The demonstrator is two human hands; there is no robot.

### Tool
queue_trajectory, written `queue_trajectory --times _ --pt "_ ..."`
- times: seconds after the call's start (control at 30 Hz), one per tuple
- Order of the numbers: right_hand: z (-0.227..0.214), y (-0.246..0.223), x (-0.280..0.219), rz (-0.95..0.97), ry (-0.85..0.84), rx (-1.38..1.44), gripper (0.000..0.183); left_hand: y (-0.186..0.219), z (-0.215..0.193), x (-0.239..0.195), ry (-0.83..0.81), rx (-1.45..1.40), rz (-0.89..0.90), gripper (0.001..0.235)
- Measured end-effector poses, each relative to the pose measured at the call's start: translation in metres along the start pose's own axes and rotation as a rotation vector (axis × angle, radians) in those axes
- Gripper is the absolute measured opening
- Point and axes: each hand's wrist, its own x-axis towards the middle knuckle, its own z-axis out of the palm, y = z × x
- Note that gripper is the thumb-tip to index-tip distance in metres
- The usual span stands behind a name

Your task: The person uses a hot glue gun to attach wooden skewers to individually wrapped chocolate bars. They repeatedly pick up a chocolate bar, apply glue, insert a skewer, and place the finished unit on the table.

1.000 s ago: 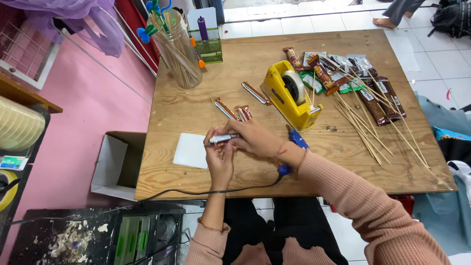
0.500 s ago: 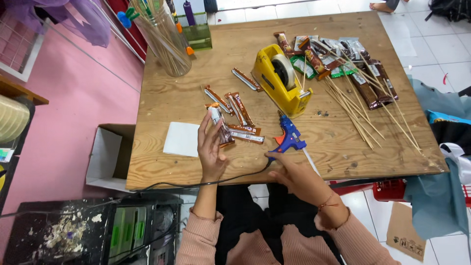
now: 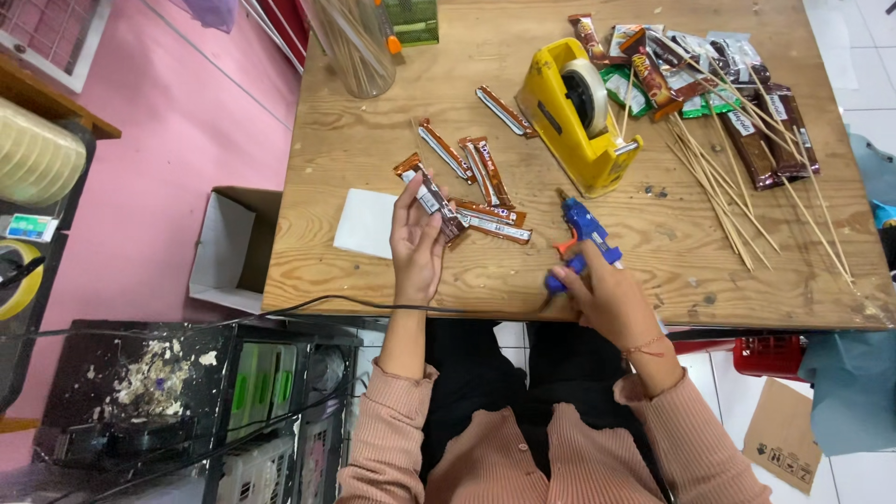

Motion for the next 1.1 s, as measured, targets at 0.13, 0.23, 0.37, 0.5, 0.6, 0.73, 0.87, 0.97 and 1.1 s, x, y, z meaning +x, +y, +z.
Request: queue_trajectory --times 0.13,0.23,0.37,0.5,0.6,0.73,0.87,0.97,1.1 --pt "0.021 0.032 -0.01 0.065 0.112 -0.045 0.027 0.024 0.018 -0.005 -0.048 -0.104 -0.083 0.075" --pt "0.026 0.031 -0.034 0.095 0.183 0.14 0.024 0.02 -0.001 -0.002 -0.131 -0.393 -0.238 0.089" --pt "0.055 0.071 -0.03 0.066 0.408 0.358 0.049 -0.021 -0.059 0.009 -0.178 -0.884 -0.461 0.061" --pt "0.059 0.049 -0.04 -0.023 0.398 1.084 0.045 -0.009 -0.054 0.01 -0.167 -1.017 -0.514 0.053" --pt "0.056 0.045 -0.041 -0.046 0.306 1.297 0.038 0.001 -0.045 0.011 -0.154 -1.031 -0.545 0.048" --pt "0.059 0.059 -0.039 -0.132 0.272 1.409 0.04 -0.001 -0.043 0.01 -0.135 -1.008 -0.543 0.045" --pt "0.044 0.027 -0.042 -0.261 0.245 1.519 0.033 0.006 -0.029 0.007 -0.14 -0.678 -0.486 0.047" --pt "0.037 0.012 -0.031 -0.347 0.234 1.552 0.031 0.013 -0.001 0.003 -0.268 -0.368 -0.518 0.052" --pt "0.036 -0.014 -0.003 -0.366 0.325 1.347 0.05 0.004 -0.009 -0.007 -0.548 0.126 -0.68 0.044"
